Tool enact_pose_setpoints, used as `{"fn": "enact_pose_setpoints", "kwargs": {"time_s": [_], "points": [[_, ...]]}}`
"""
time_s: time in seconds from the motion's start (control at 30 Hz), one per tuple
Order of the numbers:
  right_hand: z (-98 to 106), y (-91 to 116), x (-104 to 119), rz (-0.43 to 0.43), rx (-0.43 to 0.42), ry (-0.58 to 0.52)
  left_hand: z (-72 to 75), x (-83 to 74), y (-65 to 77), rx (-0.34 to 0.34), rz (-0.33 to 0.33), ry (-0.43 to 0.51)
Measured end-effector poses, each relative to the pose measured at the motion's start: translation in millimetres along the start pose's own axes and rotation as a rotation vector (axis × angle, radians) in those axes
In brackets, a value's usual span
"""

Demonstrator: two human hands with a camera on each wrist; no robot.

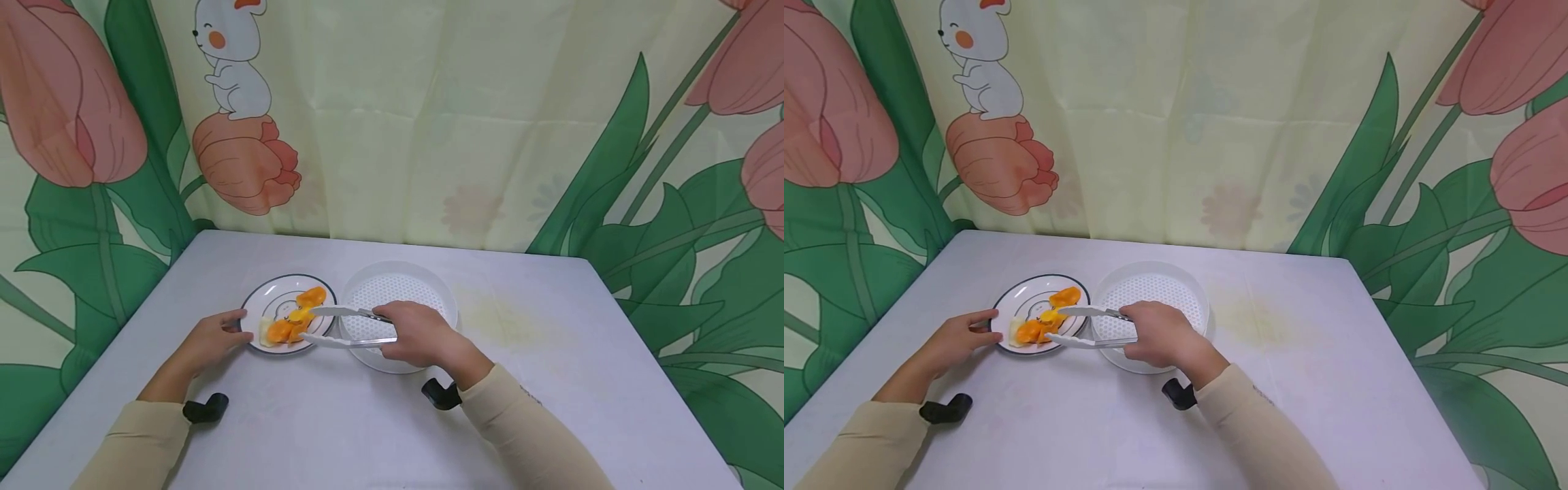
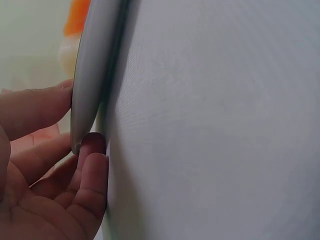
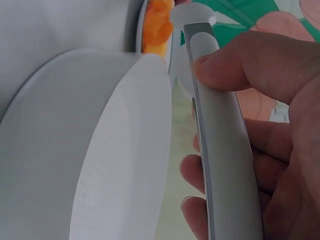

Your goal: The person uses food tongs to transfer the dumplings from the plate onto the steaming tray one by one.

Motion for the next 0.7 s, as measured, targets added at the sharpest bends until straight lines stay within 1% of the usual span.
{"fn": "enact_pose_setpoints", "kwargs": {"time_s": [0.33, 0.5, 0.7], "points": [[-5.3, -18.4, 16.6, -0.028, 0.061, 0.111, 1.0, -1.8, 3.3, -0.001, -0.002, 0.012], [-8.5, -22.9, 19.9, -0.04, 0.077, 0.135, 0.6, -1.2, 3.6, -0.005, -0.009, 0.013], [-11.7, -25.2, 21.9, -0.048, 0.096, 0.132, 0.3, -0.2, 4.0, -0.005, -0.007, 0.019]]}}
Point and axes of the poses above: each hand's wrist, its own y-axis away from the middle knuckle, its own z-axis out of the back of the hand, x = y × z, the point moved 3 cm from there along -y, towards the middle knuckle, and after that the axes turned 5 degrees about -y, right-handed, at the moved point
